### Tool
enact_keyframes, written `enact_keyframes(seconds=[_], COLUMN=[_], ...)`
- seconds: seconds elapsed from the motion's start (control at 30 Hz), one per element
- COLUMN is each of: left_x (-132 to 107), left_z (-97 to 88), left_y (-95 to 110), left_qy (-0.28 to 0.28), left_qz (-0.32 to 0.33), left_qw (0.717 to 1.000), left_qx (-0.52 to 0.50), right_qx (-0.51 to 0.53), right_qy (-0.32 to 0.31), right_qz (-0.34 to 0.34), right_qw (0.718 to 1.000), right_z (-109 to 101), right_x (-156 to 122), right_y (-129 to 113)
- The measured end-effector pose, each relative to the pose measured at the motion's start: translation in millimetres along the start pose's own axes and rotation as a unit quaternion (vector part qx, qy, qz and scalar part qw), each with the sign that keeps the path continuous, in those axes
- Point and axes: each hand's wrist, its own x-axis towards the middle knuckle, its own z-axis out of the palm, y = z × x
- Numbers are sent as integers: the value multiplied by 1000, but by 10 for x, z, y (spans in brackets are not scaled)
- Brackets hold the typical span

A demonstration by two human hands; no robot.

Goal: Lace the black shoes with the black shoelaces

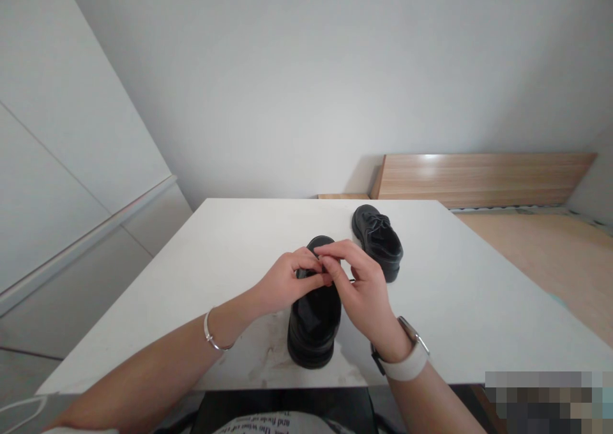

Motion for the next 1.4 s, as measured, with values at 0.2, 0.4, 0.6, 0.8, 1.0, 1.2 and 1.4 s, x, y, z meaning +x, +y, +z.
enact_keyframes(seconds=[0.2,0.4,0.6,0.8,1.0,1.2,1.4], left_x=[-14,-54,-55,-71,-128,-234,-370], left_z=[-36,43,161,135,94,53,-17], left_y=[34,32,-30,-44,-80,-79,-53], left_qy=[6,54,112,137,144,132,119], left_qz=[118,244,310,307,279,253,182], left_qw=[988,926,861,849,873,903,951], left_qx=[95,284,386,407,374,321,218], right_qx=[0,-22,21,1,-44,-121,-164], right_qy=[-40,-82,-135,-161,-152,-123,-86], right_qz=[131,151,190,182,99,80,75], right_qw=[991,985,972,970,982,982,980], right_z=[-107,-176,-238,-273,-241,-150,-123], right_x=[-29,-5,65,103,69,21,-26], right_y=[212,196,205,236,228,249,282])
